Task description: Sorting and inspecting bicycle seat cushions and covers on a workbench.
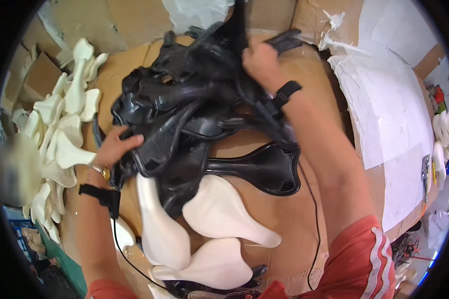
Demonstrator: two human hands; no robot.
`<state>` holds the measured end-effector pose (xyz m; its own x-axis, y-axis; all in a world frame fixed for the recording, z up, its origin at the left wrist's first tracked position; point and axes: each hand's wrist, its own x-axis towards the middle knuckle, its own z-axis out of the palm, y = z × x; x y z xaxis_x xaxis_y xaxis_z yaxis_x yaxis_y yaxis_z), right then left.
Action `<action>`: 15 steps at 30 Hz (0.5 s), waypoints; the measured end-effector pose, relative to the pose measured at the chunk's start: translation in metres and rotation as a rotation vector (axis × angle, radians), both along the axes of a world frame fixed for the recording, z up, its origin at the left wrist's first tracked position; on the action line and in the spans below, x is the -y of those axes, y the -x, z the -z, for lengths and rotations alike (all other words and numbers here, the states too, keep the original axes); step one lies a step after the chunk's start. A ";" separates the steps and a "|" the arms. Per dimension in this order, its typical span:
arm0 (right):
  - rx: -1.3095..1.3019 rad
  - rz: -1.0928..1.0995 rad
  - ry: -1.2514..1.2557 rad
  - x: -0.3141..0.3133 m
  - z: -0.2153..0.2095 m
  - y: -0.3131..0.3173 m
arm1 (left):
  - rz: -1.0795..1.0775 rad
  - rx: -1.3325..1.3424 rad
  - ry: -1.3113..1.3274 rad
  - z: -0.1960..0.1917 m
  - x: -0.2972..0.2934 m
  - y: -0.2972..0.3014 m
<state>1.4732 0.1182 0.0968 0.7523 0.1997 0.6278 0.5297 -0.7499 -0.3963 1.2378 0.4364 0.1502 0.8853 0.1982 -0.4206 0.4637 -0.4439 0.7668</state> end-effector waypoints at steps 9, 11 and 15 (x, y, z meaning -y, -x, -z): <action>-0.537 -0.764 -0.175 -0.194 -0.020 0.225 | -0.101 -0.218 -0.019 -0.022 -0.100 0.163; -0.591 -0.973 -0.390 -0.204 -0.013 0.244 | -0.057 0.013 0.066 -0.015 -0.141 0.188; -0.260 -0.844 -0.372 -0.147 -0.046 0.202 | -0.441 0.235 -0.816 -0.049 -0.272 0.226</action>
